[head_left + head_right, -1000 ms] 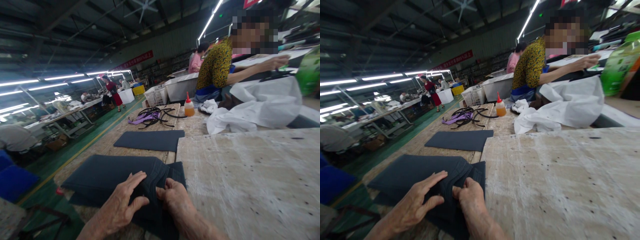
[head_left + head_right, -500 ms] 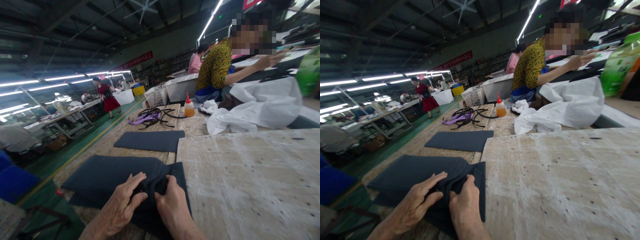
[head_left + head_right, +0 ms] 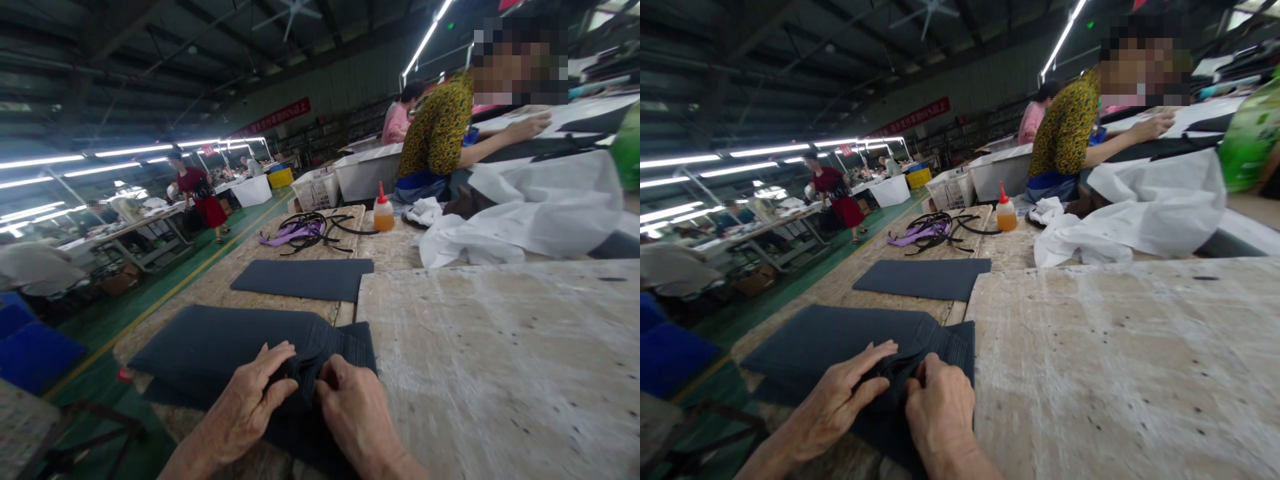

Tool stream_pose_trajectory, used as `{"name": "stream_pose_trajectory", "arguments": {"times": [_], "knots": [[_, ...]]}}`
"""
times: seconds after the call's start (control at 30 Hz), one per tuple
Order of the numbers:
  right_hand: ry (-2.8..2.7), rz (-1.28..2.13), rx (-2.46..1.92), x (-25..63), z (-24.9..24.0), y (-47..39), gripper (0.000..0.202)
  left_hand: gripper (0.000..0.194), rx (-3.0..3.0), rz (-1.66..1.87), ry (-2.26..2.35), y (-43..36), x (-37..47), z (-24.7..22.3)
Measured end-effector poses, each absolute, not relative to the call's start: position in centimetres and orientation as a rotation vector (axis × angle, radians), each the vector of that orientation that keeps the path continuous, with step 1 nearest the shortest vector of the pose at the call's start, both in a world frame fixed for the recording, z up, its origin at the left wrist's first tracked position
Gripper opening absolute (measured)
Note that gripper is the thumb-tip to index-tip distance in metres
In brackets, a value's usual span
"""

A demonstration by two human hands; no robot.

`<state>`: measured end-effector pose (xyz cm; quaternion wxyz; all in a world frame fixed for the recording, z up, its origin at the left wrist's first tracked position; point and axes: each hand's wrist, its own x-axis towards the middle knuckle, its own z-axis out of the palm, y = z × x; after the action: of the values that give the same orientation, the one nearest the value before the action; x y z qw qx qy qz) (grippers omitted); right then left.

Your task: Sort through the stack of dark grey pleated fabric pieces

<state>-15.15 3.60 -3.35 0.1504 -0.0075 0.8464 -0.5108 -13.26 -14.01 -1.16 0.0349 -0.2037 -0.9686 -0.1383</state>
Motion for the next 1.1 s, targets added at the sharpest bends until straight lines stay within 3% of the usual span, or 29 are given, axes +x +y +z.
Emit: {"name": "stream_pose_trajectory", "arguments": {"times": [0.2,0.43,1.1], "knots": [[1.709,-1.701,0.103,-15.7,-2.8,4.5,0.021,0.037,-0.647,-0.419,-2.944,-13.9,-13.3,-1.2],[1.297,-1.930,0.302,-15.6,-2.7,4.7,0.018,0.037,-0.637,-0.423,-2.939,-14.0,-13.2,-1.1],[1.350,-1.976,0.365,-15.6,-3.4,4.1,0.019,0.036,-0.658,-0.484,-2.939,-13.8,-13.4,-1.1]]}}
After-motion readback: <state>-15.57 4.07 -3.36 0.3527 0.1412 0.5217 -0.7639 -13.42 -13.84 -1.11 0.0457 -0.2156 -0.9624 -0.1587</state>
